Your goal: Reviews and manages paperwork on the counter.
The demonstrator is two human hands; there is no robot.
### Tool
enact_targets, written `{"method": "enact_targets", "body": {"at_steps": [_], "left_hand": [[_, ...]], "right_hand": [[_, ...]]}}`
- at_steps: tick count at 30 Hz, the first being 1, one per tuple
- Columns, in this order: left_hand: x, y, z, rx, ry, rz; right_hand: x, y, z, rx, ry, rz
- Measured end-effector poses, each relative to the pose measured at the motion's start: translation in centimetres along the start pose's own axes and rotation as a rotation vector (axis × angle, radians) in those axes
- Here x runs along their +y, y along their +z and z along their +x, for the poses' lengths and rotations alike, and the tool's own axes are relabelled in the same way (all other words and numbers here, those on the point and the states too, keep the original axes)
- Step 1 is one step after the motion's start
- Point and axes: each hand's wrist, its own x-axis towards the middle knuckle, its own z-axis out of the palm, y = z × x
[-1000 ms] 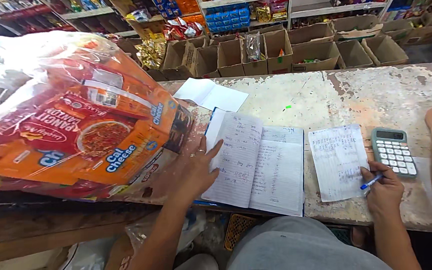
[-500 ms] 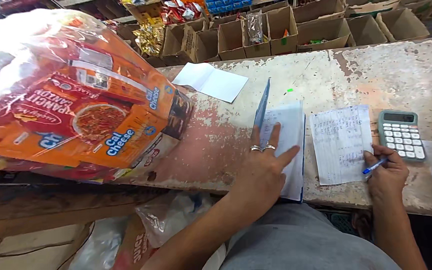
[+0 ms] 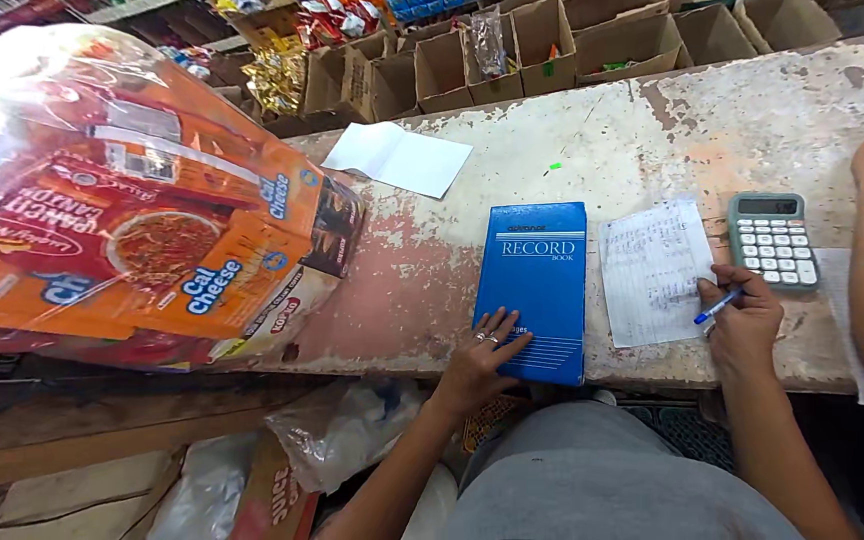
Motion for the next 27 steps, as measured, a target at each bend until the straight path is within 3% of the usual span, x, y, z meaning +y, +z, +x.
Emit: {"method": "enact_targets", "body": {"at_steps": [9, 19, 23, 27], "left_hand": [[-0.5, 1.1, -1.9, 0.221, 0.045, -0.022], [0.4, 2.1, -2.3, 0.753, -0.117, -0.113], [0.6, 2.7, -2.7, 0.574, -0.113, -0.118], [1.2, 4.4, -2.8, 0.374, -0.144, 0.063]], "right_hand": [[-0.6, 0.3, -0.5, 0.035, -0.005, 0.025], [-1.3, 0.6, -0.9, 0.062, -0.006, -0.019], [-1.3, 0.7, -1.0, 0.058, -0.002, -0.027], [-0.9, 0.5, -0.9, 0.043, -0.015, -0.046]]}}
